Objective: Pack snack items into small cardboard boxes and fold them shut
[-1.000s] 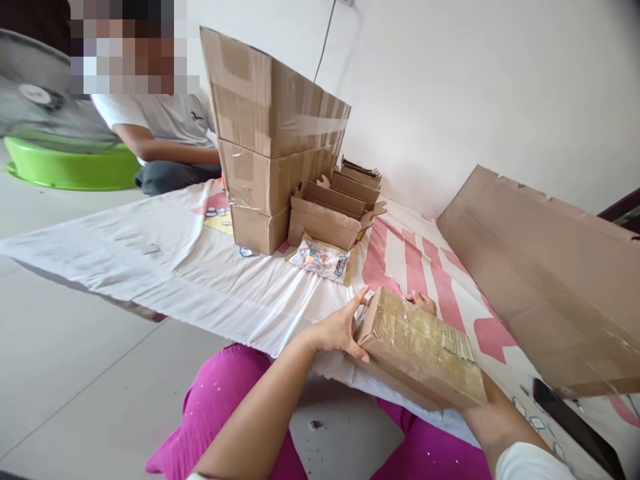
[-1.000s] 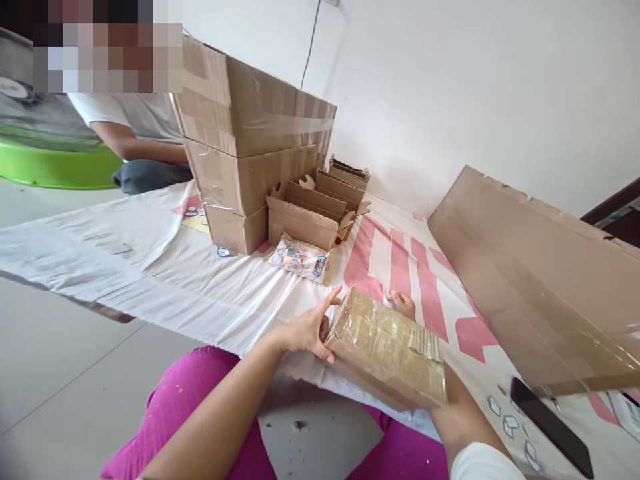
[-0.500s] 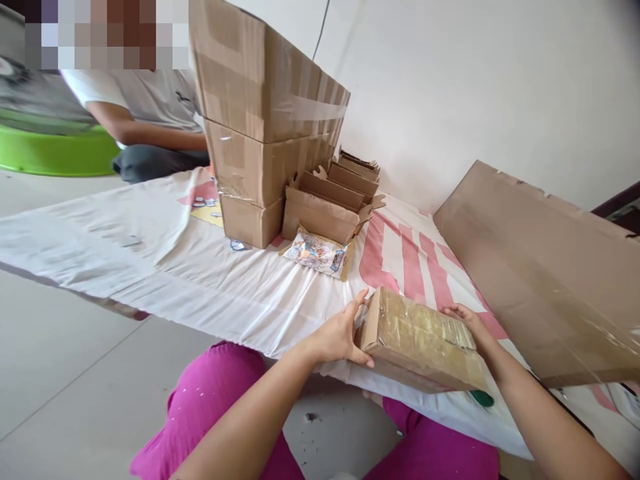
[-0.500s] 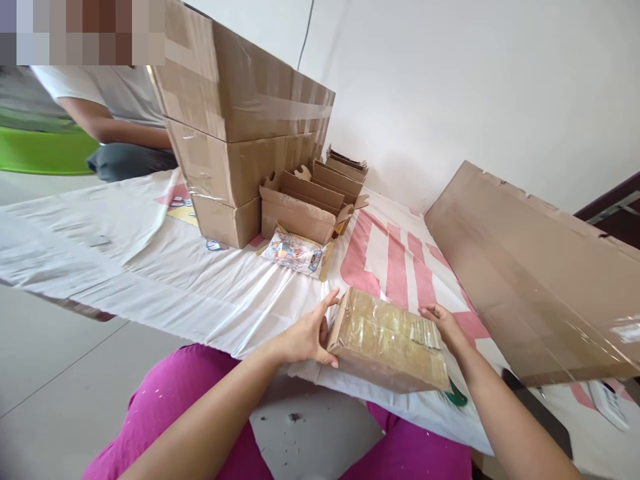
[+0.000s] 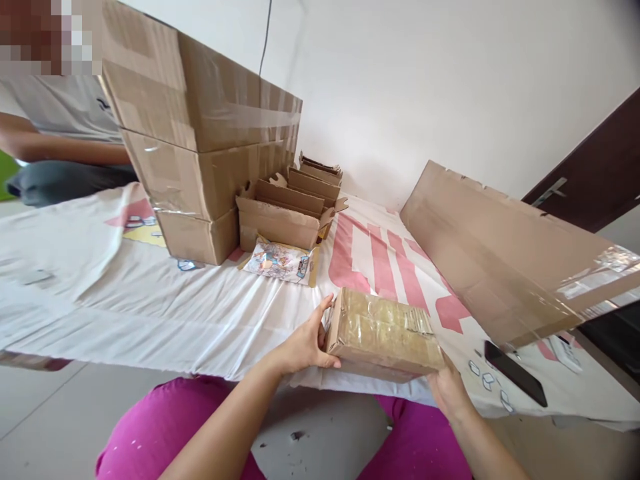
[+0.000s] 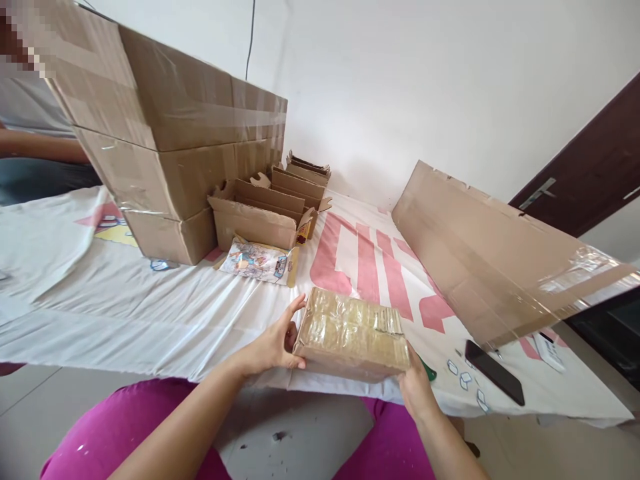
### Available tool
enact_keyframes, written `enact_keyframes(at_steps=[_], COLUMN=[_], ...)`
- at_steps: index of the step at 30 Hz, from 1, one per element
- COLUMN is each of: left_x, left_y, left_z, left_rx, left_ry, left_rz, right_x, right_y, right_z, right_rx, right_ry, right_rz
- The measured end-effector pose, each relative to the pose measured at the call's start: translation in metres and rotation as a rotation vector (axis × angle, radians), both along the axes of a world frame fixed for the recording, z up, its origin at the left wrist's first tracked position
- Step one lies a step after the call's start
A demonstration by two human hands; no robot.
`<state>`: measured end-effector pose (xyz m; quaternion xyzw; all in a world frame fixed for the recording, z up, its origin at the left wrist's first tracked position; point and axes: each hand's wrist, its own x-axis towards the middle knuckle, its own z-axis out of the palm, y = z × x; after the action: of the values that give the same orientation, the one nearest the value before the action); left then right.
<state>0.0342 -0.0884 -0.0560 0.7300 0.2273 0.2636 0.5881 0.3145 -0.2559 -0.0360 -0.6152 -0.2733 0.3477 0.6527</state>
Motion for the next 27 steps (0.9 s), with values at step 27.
enact_keyframes(at_steps=[27], left_x=[-0.021], left_y=[0.014], left_z=[-0.004], left_rx=[-0.460], left_ry=[-0.273], left_rz=[0.172], right_x=[-0.023], right_y=[-0.002], right_z=[0.065], right_rx=[0.195], right_ry=[-0.478], right_rz=[0.214])
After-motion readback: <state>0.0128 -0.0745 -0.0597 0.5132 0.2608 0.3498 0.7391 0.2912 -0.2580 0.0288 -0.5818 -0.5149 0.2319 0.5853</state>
